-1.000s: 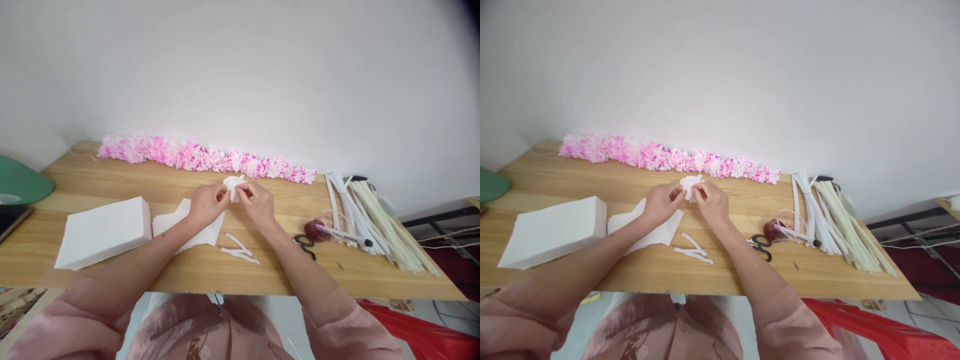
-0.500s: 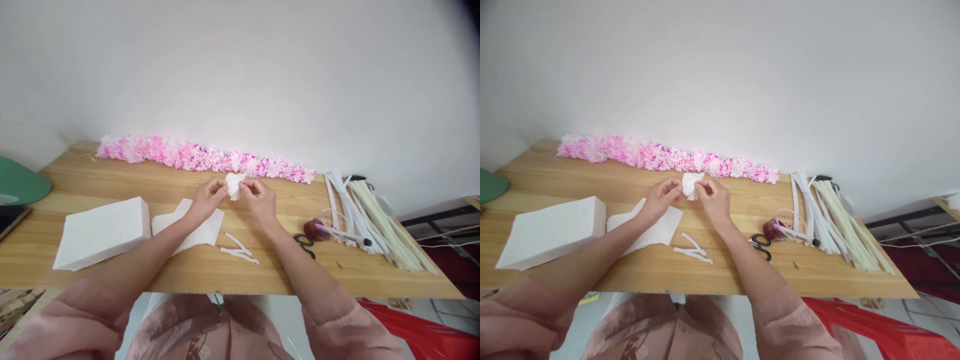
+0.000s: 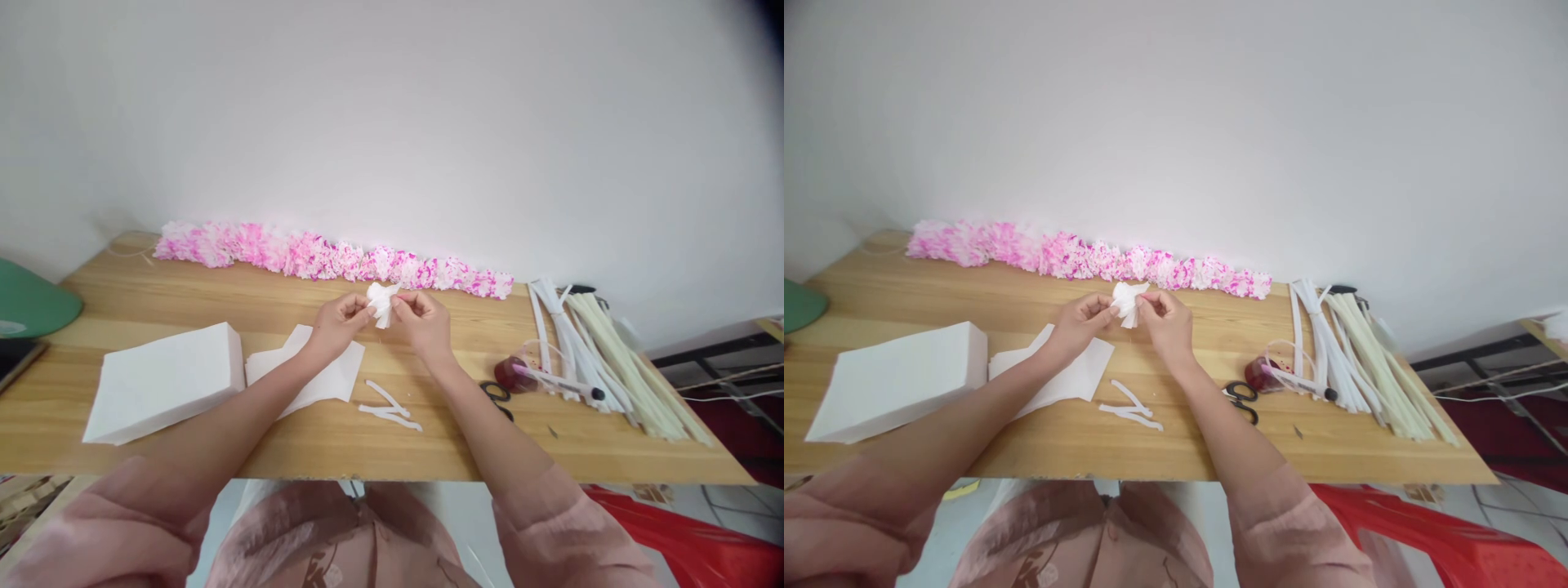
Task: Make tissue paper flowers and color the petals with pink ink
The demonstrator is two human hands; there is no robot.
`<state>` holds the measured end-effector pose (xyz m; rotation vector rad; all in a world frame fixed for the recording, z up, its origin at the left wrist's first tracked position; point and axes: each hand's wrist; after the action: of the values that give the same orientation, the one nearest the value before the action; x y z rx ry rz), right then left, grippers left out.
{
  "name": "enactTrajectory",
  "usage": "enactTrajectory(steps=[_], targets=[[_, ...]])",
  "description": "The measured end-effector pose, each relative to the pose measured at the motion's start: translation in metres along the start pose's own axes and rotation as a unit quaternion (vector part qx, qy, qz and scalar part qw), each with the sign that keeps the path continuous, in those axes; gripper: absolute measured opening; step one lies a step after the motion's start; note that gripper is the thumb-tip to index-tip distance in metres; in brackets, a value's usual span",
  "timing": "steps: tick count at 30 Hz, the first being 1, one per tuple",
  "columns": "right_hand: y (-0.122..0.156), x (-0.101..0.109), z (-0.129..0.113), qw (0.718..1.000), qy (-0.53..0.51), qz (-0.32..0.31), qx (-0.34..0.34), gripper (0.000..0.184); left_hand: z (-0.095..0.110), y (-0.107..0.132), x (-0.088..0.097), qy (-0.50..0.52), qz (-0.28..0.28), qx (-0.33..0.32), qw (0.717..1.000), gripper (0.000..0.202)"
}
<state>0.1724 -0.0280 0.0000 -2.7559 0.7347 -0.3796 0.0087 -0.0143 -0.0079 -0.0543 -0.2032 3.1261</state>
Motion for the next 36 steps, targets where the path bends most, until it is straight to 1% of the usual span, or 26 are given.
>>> enactTrajectory(steps=[3,5,7,10,12,16,18,21,23,26,28,30,32,34,36], targets=[[-0.004,0.0,0.003,0.999,-0.042,-0.002,-0.034,0.024,0.003,-0.001,0.001,0.022,0.013,0.018,1.0,0.025],[-0.005,0.0,0.004,0.998,-0.05,0.001,-0.04,0.024,0.006,-0.001,0.002,0.021,0.025,0.009,0.999,0.025],[-0.003,0.0,0.003,0.999,-0.032,0.005,-0.027,0.023,0.009,-0.001,0.004,0.018,0.047,-0.013,0.999,0.026],[0.002,-0.001,0.0,1.0,0.019,0.003,0.024,0.018,0.012,0.0,0.005,0.003,0.084,-0.061,0.995,0.028],[0.005,-0.001,-0.001,0.996,0.055,-0.001,0.071,0.016,0.014,0.001,0.005,-0.023,0.095,-0.085,0.992,0.026],[0.008,-0.001,0.0,0.981,0.107,-0.006,0.162,0.014,0.015,0.004,0.004,-0.121,0.099,-0.096,0.983,0.019],[0.008,-0.001,0.002,0.974,0.114,-0.011,0.196,0.013,0.014,0.004,0.003,-0.142,0.101,-0.087,0.981,0.015],[0.007,0.0,0.003,0.969,0.113,-0.018,0.217,0.012,0.011,0.001,0.003,-0.096,0.092,-0.053,0.99,0.018],[0.006,0.0,0.003,0.971,0.111,-0.017,0.212,0.012,0.008,-0.002,0.003,-0.037,0.084,-0.013,0.996,0.021],[0.004,0.001,0.002,0.977,0.101,-0.018,0.187,0.012,0.005,-0.005,0.004,0.042,0.084,0.045,0.995,0.023],[0.004,0.002,0.002,0.981,0.089,-0.018,0.169,0.013,0.003,-0.007,0.005,0.071,0.082,0.071,0.992,0.024],[0.003,0.002,0.002,0.983,0.082,-0.019,0.165,0.013,0.003,-0.007,0.006,0.083,0.079,0.081,0.99,0.026],[0.003,0.002,0.002,0.979,0.087,-0.022,0.182,0.012,0.005,-0.007,0.006,0.079,0.093,0.067,0.99,0.025],[0.004,0.003,0.003,0.971,0.103,-0.027,0.214,0.011,0.008,-0.007,0.007,0.057,0.119,0.027,0.991,0.022],[0.005,0.003,0.003,0.959,0.124,-0.036,0.252,0.011,0.011,-0.006,0.008,0.019,0.131,-0.024,0.991,0.02]])
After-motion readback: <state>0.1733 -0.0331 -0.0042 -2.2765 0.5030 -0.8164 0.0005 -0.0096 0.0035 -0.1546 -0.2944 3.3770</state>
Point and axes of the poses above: each hand's wrist, its own y-axis away from the middle knuckle, its own x-axis out of the back of the hand, z = x × y, and after that the axes turned 14 degrees about z, right-handed
